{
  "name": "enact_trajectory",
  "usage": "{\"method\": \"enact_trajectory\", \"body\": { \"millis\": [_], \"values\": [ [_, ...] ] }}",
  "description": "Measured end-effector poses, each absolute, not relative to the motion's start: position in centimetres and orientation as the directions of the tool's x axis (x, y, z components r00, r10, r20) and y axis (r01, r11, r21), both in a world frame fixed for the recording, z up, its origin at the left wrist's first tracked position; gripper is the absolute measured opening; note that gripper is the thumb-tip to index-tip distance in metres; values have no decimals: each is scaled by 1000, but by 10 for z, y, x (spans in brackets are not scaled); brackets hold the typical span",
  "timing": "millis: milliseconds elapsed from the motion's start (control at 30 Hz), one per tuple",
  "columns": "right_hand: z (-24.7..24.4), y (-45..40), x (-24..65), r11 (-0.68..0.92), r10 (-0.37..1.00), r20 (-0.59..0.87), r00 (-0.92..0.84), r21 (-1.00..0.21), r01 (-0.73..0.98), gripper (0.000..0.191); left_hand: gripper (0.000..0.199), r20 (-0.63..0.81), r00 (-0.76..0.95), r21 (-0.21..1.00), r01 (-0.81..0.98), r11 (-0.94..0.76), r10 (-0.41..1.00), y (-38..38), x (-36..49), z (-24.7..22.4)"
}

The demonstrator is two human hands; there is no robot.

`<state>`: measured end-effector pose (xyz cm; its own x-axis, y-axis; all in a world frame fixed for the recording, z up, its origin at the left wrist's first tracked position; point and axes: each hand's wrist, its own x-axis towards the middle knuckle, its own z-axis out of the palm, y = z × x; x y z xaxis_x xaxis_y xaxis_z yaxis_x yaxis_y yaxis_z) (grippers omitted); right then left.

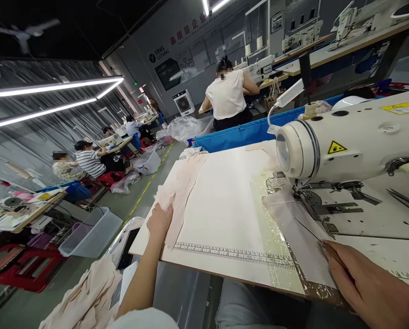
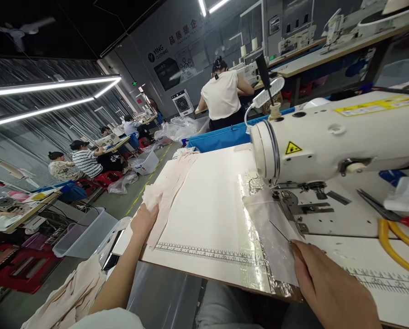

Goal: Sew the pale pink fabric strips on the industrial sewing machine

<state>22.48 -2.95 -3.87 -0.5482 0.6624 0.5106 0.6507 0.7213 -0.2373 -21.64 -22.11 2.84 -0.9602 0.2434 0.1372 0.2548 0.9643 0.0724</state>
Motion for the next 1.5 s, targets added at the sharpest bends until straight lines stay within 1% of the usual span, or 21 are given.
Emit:
{"method": "enact_trajectory", "body": {
  "millis": [100, 233, 300, 400, 533, 733, 767, 833, 900, 933, 967, 1000, 1033, 1067, 1133, 1167, 1233, 1267, 1367, 1433, 1500],
  "values": [
    [-30, -32, 224, 789, 586, 532, -611, -204, 579, 23, 62, 111, -960, 48, 264, 963, 257, -251, -191, 31],
    [-18, -35, 220, 810, 543, 587, -601, -179, 558, 26, 65, 90, -970, 17, 230, 973, 227, -284, -162, 34],
    [-13, -36, 218, 802, 549, 603, -579, -187, 566, 30, 67, 90, -974, -8, 209, 978, 209, -294, -153, 34],
    [-8, -37, 217, 801, 565, 575, -592, -212, 559, 32, 71, 93, -973, -42, 209, 977, 212, -301, -144, 33],
    [-7, -39, 217, 800, 568, 583, -580, -226, 556, 37, 75, 70, -979, -18, 193, 981, 194, -304, -140, 34],
    [-13, -40, 214, 768, 617, 558, -555, -274, 578, 31, 84, -27, -983, -3, 184, 983, 184, -312, -141, 35],
    [-13, -41, 214, 764, 624, 547, -558, -276, 584, 30, 86, -18, -981, -10, 194, 981, 194, -316, -143, 34],
    [-11, -43, 214, 749, 647, 514, -564, -292, 594, 30, 88, 80, -965, -45, 247, 968, 250, -323, -147, 33],
    [-6, -45, 213, 724, 684, 457, -568, -334, 603, 29, 84, 308, -892, -73, 324, 943, 330, -324, -150, 35],
    [-3, -46, 213, 710, 702, 427, -569, -358, 607, 29, 79, 361, -851, -70, 383, 921, 381, -320, -149, 38],
    [-1, -47, 213, 697, 716, 401, -571, -378, 609, 29, 74, 396, -799, -60, 470, 881, 453, -312, -146, 42],
    [2, -48, 213, 686, 727, 376, -574, -393, 612, 30, 69, 404, -702, -33, 630, 776, 587, -300, -139, 47],
    [3, -49, 213, 679, 734, 357, -578, -402, 614, 30, 62, 400, -572, 12, 784, 620, 716, -283, -129, 51],
    [5, -50, 213, 673, 739, 344, -579, -407, 617, 30, 51, 403, -445, 87, 888, 451, 800, -263, -117, 56],
    [6, -52, 213, 664, 748, 335, -573, -409, 626, 31, 34, 375, -217, 217, 966, 142, 901, -214, -86, 61],
    [7, -53, 213, 657, 753, 336, -566, -412, 631, 31, 31, 366, -87, 238, 971, -3, 926, -187, -70, 61],
    [9, -54, 212, 648, 762, 346, -548, -420, 636, 31, 29, 390, 149, 216, 944, -247, 909, -136, -40, 56],
    [10, -56, 212, 642, 766, 348, -540, -429, 635, 31, 29, 399, 237, 184, 926, -331, 886, -113, -28, 52],
    [15, -61, 212, 612, 787, 308, -535, -498, 614, 31, 28, 386, 328, 59, 924, -378, 862, -65, -2, 38],
    [17, -64, 212, 577, 804, 252, -539, -553, 602, 31, 30, 370, 335, -19, 935, -353, 866, -50, 7, 30],
    [17, -66, 213, 549, 815, 209, -541, -577, 605, 31, 32, 350, 343, -79, 938, -338, 872, -43, 9, 24]
  ]
}}
